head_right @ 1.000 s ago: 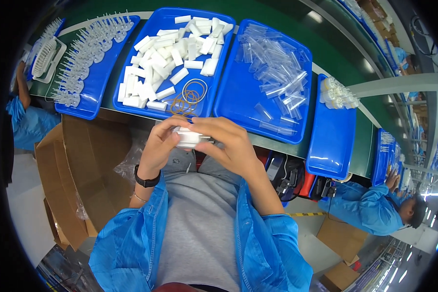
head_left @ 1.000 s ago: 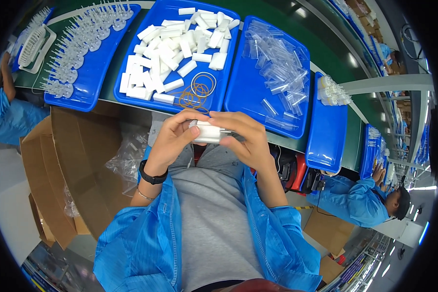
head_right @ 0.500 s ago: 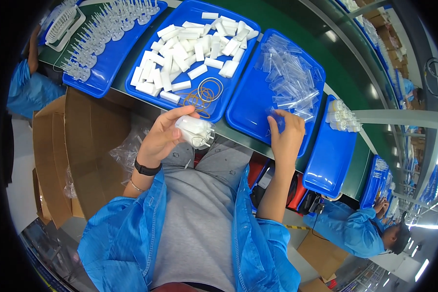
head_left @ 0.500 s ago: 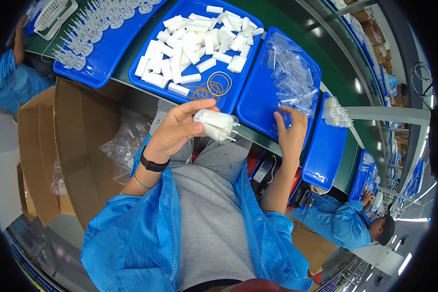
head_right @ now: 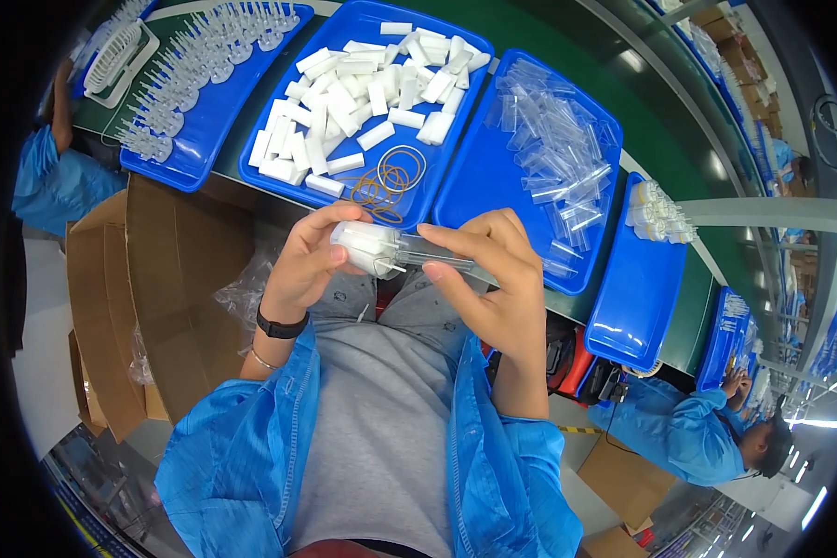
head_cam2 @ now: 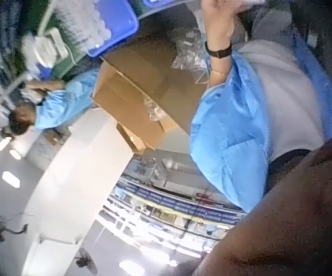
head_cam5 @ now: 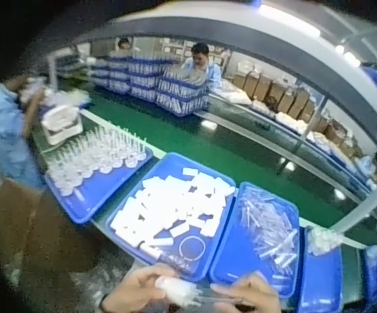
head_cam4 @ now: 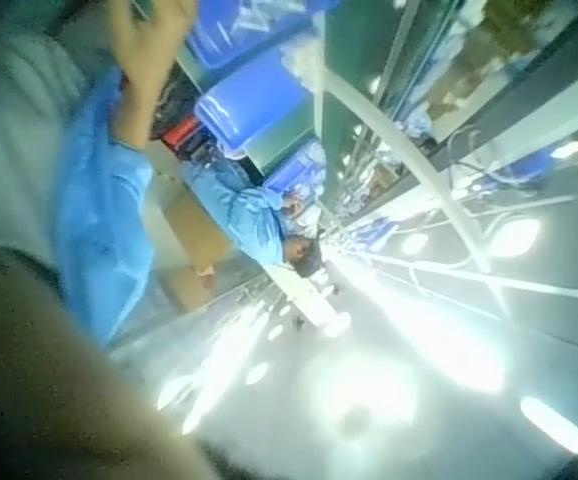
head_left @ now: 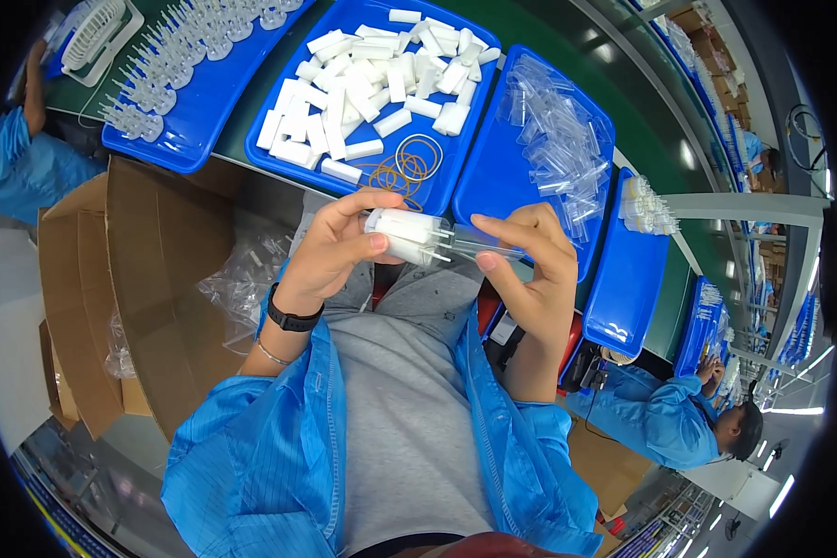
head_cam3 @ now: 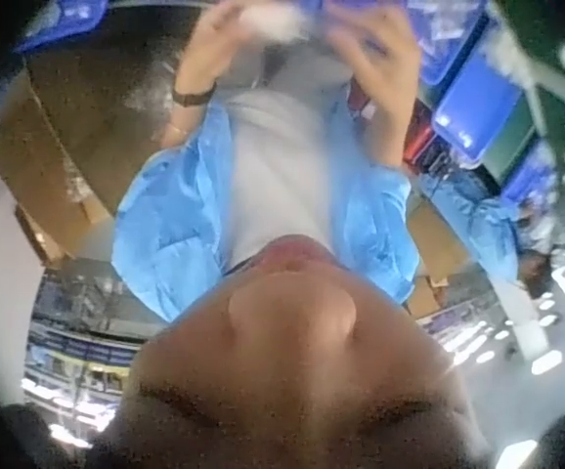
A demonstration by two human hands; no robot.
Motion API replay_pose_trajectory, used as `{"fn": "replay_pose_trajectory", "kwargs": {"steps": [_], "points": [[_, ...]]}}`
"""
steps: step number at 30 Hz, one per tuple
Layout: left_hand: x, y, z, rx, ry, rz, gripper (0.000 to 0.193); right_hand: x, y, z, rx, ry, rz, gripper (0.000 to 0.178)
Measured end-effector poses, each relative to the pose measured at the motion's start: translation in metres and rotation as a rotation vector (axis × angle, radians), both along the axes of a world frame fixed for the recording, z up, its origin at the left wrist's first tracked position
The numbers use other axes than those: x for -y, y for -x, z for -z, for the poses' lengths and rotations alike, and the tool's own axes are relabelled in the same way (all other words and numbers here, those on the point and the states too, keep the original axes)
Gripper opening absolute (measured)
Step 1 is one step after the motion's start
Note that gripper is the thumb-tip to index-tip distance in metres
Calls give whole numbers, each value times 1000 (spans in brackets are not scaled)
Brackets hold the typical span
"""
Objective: The person assembles components by attaching white pieces onto a pronged holder, securing the bundle with a rubber band, and fitting clear plastic tubes over the pieces by hand.
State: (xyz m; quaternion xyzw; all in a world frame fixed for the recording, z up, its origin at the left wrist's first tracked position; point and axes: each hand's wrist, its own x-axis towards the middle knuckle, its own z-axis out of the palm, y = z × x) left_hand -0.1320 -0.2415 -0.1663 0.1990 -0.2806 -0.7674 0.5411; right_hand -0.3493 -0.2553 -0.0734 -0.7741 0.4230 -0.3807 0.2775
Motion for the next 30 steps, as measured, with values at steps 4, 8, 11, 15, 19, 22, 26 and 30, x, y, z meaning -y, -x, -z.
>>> {"fn": "replay_pose_trajectory", "kwargs": {"steps": [4, 8, 11, 15, 19, 22, 26, 30], "points": [[1, 2, 1, 13, 32, 3, 36, -2, -4, -2, -42, 18, -11, 33], [1, 3, 5, 117, 130, -15, 34, -4, -15, 1, 57, -31, 7, 34], [1, 5, 4, 170, 175, -20, 32, -3, -18, 7, 89, 40, -7, 36], [2, 7, 4, 230, 198, -37, 31, -3, -30, 3, 38, 101, 3, 37], [1, 9, 4, 297, 259, -70, 31, -3, -39, -1, 39, 101, 18, 37], [2, 9, 9, 264, 252, -64, 31, -2, -37, -1, 32, 98, -23, 38], [2, 7, 11, 127, 173, -12, 29, 0, -30, -2, 114, -11, -105, 37], [2, 6, 10, 58, 113, 6, 28, 4, -20, 1, 156, -33, -133, 33]]}}
